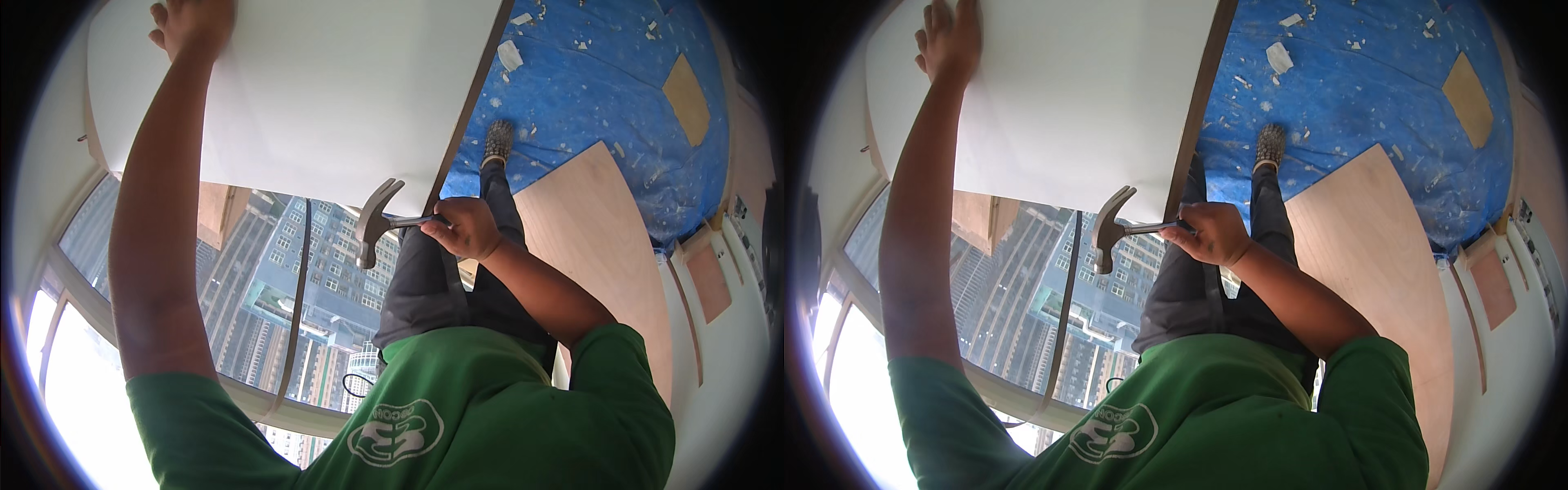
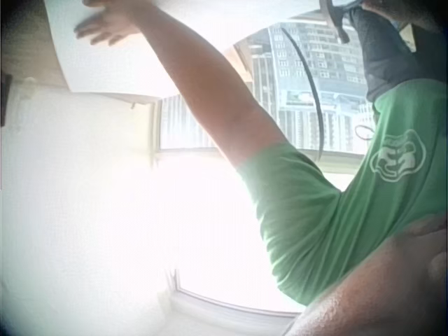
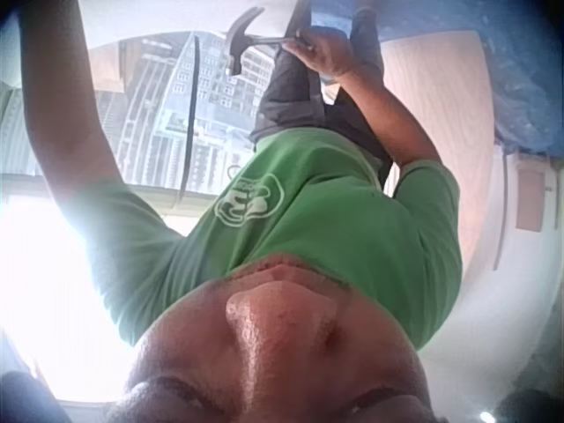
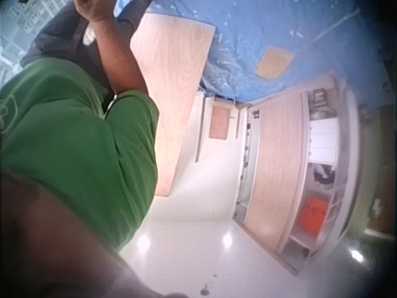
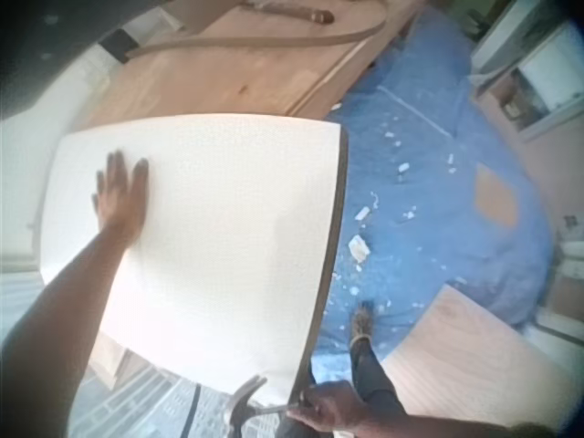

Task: The person aligns a flexible edge banding strip along the edge of a white cabinet door panel, presses it into place, and uses a hammer to tap the strip flush. The person then flips the panel and uses a utility knife to trim the excess banding along the edge.

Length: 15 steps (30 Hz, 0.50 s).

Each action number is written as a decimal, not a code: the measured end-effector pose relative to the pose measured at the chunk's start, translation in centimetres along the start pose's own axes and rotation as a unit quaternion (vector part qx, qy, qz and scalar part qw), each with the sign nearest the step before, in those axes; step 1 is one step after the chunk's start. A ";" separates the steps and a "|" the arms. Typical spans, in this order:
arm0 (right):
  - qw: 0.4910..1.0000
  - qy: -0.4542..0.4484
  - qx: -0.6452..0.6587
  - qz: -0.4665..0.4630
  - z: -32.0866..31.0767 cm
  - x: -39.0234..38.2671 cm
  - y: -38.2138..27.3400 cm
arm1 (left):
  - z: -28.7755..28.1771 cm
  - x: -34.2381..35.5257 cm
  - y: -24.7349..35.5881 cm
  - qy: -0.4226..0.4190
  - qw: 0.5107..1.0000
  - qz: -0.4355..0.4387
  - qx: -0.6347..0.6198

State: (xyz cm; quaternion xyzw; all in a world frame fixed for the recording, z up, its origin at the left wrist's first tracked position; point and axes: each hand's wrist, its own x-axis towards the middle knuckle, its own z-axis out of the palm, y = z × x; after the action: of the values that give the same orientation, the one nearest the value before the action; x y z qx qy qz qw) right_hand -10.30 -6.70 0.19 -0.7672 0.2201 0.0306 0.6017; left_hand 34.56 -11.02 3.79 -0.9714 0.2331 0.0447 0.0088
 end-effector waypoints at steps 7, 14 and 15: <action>0.999 -0.022 -0.024 -0.010 -0.7 -0.3 0.1 | 0.3 0.3 -0.4 0.004 1.000 0.005 -0.002; 0.998 0.019 -0.039 -0.048 -1.3 1.3 1.1 | 0.7 1.3 -1.8 0.051 0.996 0.059 -0.044; 0.998 0.026 -0.042 -0.044 -1.3 1.4 1.1 | 0.9 1.4 -2.0 0.047 0.997 0.052 -0.037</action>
State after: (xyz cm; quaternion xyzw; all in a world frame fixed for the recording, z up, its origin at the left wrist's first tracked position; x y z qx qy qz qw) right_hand -9.70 -8.52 -0.95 -0.8016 0.2000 -0.0065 0.5634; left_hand 36.62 -9.85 2.81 -0.9587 0.2815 0.0079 -0.0407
